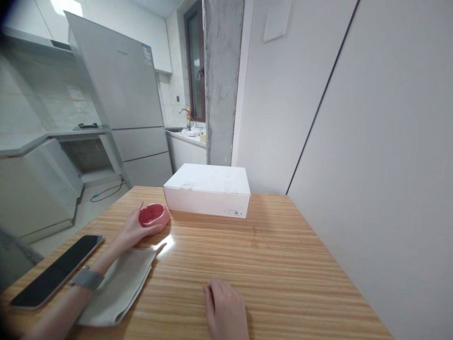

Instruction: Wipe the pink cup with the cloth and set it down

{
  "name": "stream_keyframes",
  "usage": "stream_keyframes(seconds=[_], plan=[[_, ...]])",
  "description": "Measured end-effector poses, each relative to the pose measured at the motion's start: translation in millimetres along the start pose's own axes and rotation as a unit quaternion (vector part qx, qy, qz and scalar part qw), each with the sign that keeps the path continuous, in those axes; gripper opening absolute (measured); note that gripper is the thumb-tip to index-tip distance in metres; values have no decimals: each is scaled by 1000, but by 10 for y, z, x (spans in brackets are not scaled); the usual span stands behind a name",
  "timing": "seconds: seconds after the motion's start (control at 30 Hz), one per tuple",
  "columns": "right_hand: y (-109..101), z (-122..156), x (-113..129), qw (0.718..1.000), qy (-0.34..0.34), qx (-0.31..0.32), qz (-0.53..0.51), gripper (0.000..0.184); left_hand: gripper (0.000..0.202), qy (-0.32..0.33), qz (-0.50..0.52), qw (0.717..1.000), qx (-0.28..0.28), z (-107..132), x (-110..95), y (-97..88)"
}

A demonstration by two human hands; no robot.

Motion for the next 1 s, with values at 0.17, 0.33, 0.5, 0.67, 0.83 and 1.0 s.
stream_keyframes(seconds=[0.17, 0.33, 0.5, 0.67, 0.83, 1.0], plan=[[6, -11, -5, 1000, 7, 3, 6, 50, 91, -96, 44, 994, 23, -33, 76, 23], [-18, -24, 5, 1000, 7, 10, 7, 50, 78, -62, 82, 994, 36, 74, -314, 83], [-29, -21, 19, 1000, 13, 9, 3, 49, 75, 4, 187, 977, 103, 232, -872, 374], [-21, -14, 11, 1000, 11, 9, -3, 48, 64, 62, 243, 960, 125, 320, -1269, 609], [-28, -14, 13, 1000, 12, 11, -3, 48, 72, 58, 247, 959, 127, 345, -1345, 753], [-19, -5, 15, 1000, 14, 8, -6, 48, 81, 53, 244, 959, 135, 357, -1310, 843]])
Point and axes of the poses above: each hand's wrist, its own z-axis away from the middle knuckle, its own y-axis out of the palm, x = y × z, the point moved 1 cm from there along -z, towards the middle knuckle, and after that the axes turned 6 degrees about x, right-handed, at the moved point
